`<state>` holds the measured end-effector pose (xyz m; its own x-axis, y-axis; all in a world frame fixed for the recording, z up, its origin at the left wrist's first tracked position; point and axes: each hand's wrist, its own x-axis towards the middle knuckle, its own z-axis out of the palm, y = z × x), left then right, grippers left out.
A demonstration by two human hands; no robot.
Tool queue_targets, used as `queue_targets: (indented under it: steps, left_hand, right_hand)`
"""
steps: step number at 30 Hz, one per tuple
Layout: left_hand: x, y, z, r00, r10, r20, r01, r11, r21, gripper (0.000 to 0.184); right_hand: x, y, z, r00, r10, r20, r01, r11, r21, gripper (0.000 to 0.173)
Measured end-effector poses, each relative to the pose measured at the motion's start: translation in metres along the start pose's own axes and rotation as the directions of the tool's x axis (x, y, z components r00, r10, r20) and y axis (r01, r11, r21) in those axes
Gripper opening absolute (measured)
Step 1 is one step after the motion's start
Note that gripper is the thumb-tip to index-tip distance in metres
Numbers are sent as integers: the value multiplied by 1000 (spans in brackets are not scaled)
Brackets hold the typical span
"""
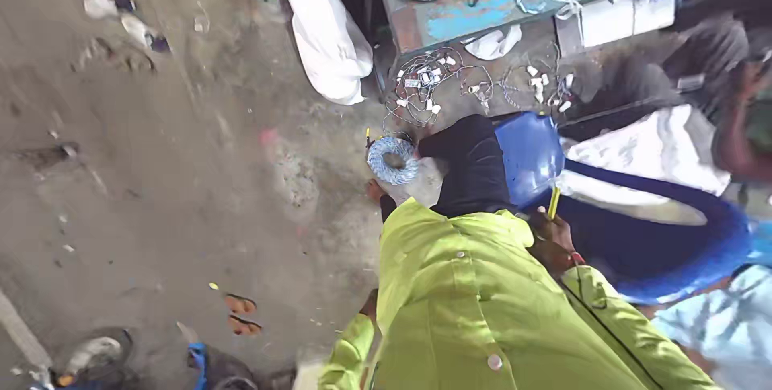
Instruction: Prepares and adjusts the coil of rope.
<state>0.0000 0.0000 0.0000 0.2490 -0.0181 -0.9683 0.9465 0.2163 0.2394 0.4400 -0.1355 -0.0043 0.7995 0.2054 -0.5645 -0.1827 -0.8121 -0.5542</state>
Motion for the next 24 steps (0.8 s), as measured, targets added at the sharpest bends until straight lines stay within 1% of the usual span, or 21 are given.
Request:
queue_targets:
  steps: [1, 3, 4, 5, 6, 7, 9, 10, 11, 12, 13, 14, 15, 16, 17, 18, 19, 20, 21, 22, 24]
  left_hand:
    - [12, 3, 6, 997, 83, -4, -83, 993, -79, 37]
    - [35, 6, 22, 987, 129, -100, -154, 942, -298, 30]
    - [49, 8, 29, 979, 133, -153, -181, 910, -373, 28]
    - [66, 13, 39, 973, 125, -196, -197, 890, -412, 27]
    - [79, 25, 47, 972, 100, -212, -187, 877, -443, 29]
    - [89, 43, 58, 969, 63, -238, -175, 858, -483, 29]
    - [111, 88, 86, 937, -92, -337, -147, 771, -619, 27]
    - [130, 110, 101, 904, -197, -380, -155, 677, -719, 27]
    - [147, 134, 113, 869, -298, -394, -182, 547, -817, 28]
    - [159, 161, 126, 836, -395, -382, -219, 398, -891, 28]
    - [166, 195, 137, 800, -497, -336, -264, 212, -941, 31]
    - [171, 228, 136, 740, -611, -281, -338, 23, -941, 34]
    - [172, 257, 133, 669, -706, -230, -426, -111, -898, 35]
    - [170, 283, 132, 607, -765, -214, -499, -157, -852, 35]
    - [169, 310, 136, 560, -791, -248, -527, -108, -843, 35]
    - [172, 334, 138, 531, -784, -322, -508, 10, -862, 34]
    - [182, 347, 127, 511, -752, -417, -484, 149, -862, 34]
    - [197, 353, 111, 512, -697, -502, -462, 270, -845, 33]
    - [216, 355, 95, 537, -627, -564, -447, 356, -821, 34]
    - [242, 355, 82, 582, -562, -588, -436, 395, -809, 33]
    - [319, 347, 57, 694, -472, -544, -395, 382, -835, 34]
  right_hand:
    - [18, -29, -13, 998, -45, 39, 48, 995, -86, 37]
    - [41, -88, -23, 988, -88, 126, 115, 967, -226, 39]
    - [52, -112, -21, 976, -105, 190, 148, 961, -232, 36]
    - [63, -134, -19, 953, -118, 277, 174, 967, -185, 31]
    - [75, -155, -14, 914, -126, 385, 182, 977, -111, 23]
    - [86, -176, -10, 854, -130, 505, 182, 982, -55, 21]
    - [111, -223, 6, 680, -123, 723, 221, 974, -42, 25]
    - [126, -245, 19, 598, -111, 794, 268, 961, -68, 24]
    - [145, -265, 34, 519, -85, 850, 324, 940, -104, 23]
    - [165, -283, 45, 440, -43, 897, 397, 905, -151, 24]
    - [188, -298, 55, 365, 1, 931, 477, 859, -188, 26]
    - [214, -310, 72, 305, 34, 952, 558, 804, -207, 28]
    - [238, -316, 85, 267, 59, 962, 630, 745, -221, 32]
    - [257, -315, 88, 259, 89, 962, 677, 694, -246, 37]
    - [276, -312, 82, 263, 117, 958, 705, 655, -274, 37]
    - [292, -310, 76, 272, 134, 953, 719, 630, -294, 39]
    - [304, -306, 79, 275, 126, 953, 734, 612, -293, 41]
    - [313, -300, 83, 283, 108, 953, 751, 593, -290, 45]
    - [320, -291, 84, 298, 83, 951, 772, 565, -291, 47]
    - [328, -280, 82, 319, 57, 946, 796, 525, -300, 48]
    - [343, -258, 71, 360, -19, 933, 863, 387, -325, 49]
